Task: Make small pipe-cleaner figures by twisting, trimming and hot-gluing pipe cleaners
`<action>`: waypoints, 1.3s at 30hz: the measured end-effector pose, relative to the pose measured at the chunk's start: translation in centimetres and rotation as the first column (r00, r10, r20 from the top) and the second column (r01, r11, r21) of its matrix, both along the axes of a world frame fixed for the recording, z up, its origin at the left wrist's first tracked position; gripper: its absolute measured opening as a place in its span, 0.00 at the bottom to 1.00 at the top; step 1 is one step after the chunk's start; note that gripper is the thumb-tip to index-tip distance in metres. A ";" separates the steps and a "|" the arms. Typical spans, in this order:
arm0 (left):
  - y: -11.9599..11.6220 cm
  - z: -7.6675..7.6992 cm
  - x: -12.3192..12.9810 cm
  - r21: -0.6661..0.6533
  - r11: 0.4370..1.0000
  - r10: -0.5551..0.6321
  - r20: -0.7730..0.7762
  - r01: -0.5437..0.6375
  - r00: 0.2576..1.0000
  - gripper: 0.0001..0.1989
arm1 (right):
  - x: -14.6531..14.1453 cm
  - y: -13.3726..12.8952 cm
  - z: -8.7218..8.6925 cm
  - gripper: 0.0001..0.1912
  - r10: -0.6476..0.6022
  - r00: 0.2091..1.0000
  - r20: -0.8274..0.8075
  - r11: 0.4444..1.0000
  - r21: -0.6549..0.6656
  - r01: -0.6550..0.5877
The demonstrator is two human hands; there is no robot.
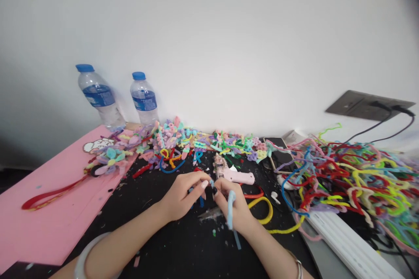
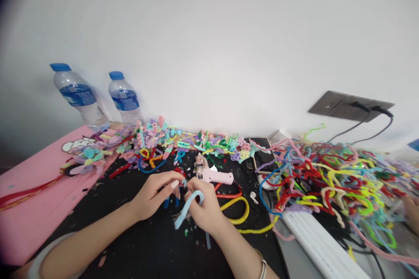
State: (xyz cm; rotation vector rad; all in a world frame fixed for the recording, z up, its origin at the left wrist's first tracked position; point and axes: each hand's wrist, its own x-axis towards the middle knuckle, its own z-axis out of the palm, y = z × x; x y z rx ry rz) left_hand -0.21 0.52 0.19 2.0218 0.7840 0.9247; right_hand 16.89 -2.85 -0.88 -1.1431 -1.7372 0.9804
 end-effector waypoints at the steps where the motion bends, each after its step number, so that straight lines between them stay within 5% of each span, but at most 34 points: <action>1: 0.0 0.2 0.0 -0.042 0.999 -0.013 0.017 0.013 1.000 0.13 | 0.0 0.0 0.1 0.09 0.013 1.000 -0.027 0.999 -0.036 -0.014; 7: -0.2 -0.1 0.5 -0.084 0.996 0.016 -0.009 -0.016 1.000 0.16 | -0.3 -0.2 1.0 0.10 0.104 0.983 -0.149 0.980 -0.153 -0.126; 16: -0.3 -0.5 0.6 -0.174 0.985 0.007 0.014 -0.004 1.000 0.15 | -0.5 -0.3 1.3 0.12 0.098 0.984 -0.150 0.974 -0.190 -0.126; 25: -0.3 -1.3 0.9 -0.481 0.861 -0.057 0.231 0.166 0.971 0.17 | -0.2 -0.1 1.1 0.12 0.082 0.967 -0.240 0.963 -0.229 -0.139; 39: -0.6 -1.4 1.0 -0.426 0.895 -0.059 0.177 0.130 0.982 0.16 | -0.2 -0.1 0.8 0.15 0.134 0.944 -0.303 0.927 -0.298 -0.227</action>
